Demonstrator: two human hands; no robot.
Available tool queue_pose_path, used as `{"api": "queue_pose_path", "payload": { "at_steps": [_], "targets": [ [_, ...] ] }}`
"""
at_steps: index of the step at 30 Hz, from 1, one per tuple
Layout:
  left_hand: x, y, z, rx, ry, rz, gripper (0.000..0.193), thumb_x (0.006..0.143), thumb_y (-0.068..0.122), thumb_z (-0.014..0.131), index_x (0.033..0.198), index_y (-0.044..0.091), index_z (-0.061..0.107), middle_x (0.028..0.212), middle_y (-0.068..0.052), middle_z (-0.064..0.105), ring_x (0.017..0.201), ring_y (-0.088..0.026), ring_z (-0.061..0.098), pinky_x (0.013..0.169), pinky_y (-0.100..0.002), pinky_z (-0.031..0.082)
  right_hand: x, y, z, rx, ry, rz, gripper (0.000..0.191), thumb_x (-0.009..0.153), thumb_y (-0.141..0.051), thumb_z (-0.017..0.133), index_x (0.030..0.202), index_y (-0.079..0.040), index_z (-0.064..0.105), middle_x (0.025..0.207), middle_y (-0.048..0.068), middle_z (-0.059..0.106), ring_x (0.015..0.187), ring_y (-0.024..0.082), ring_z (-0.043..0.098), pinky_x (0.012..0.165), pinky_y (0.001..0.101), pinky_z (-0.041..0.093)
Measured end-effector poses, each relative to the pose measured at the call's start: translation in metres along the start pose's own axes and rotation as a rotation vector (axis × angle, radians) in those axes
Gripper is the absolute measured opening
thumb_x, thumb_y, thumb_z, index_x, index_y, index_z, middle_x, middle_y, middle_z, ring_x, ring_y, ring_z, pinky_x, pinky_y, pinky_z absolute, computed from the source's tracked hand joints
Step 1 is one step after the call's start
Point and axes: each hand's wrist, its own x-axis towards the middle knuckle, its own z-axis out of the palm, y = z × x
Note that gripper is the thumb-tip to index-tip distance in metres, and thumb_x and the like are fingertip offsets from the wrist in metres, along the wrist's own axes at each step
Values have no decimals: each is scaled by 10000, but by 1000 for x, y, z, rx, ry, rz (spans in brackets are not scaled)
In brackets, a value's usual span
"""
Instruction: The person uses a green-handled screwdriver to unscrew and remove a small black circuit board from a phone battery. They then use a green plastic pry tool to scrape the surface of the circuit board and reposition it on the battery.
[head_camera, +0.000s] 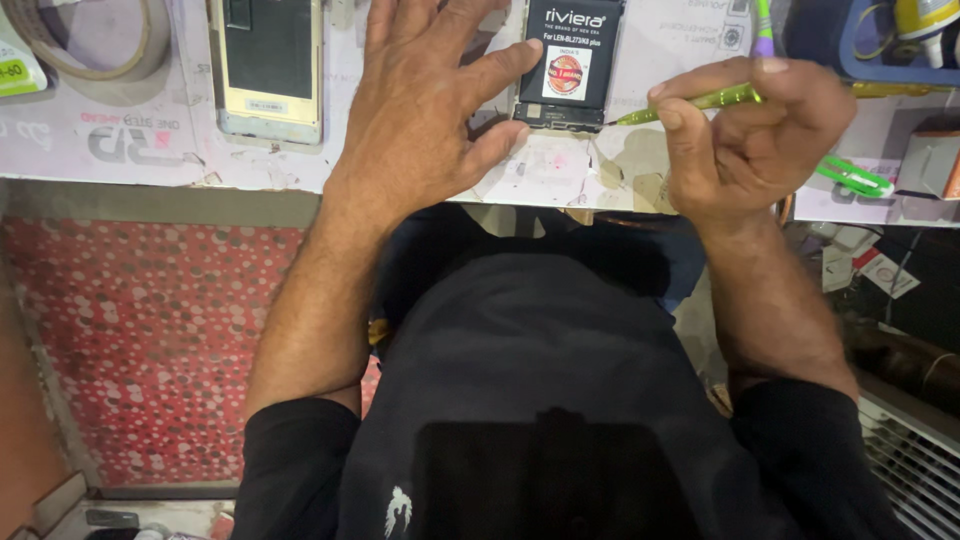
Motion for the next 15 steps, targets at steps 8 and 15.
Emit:
{"api": "queue_pose_path", "payload": {
  "at_steps": [8, 15],
  "targets": [
    [1, -1, 0, 0, 15, 17, 501, 855, 322, 900, 1283, 119, 738, 1418, -129, 553, 1408, -328, 439, 1206, -556, 296, -5, 3, -2, 6, -19, -3, 533, 1057, 71, 598, 1413, -98, 239, 913, 247, 684, 787, 268, 719, 618, 266, 573],
    [2, 2, -3, -16, -1, -2, 502, 852, 312, 899, 1283, 116, 732, 1433, -128, 562, 1378, -334, 453, 1179, -547, 313, 12, -8, 0, -29, -95, -80, 508, 1113, 29, 630, 1469, -110, 296, 945, 164, 702, 792, 238, 715, 642, 256, 556]
  ]
}}
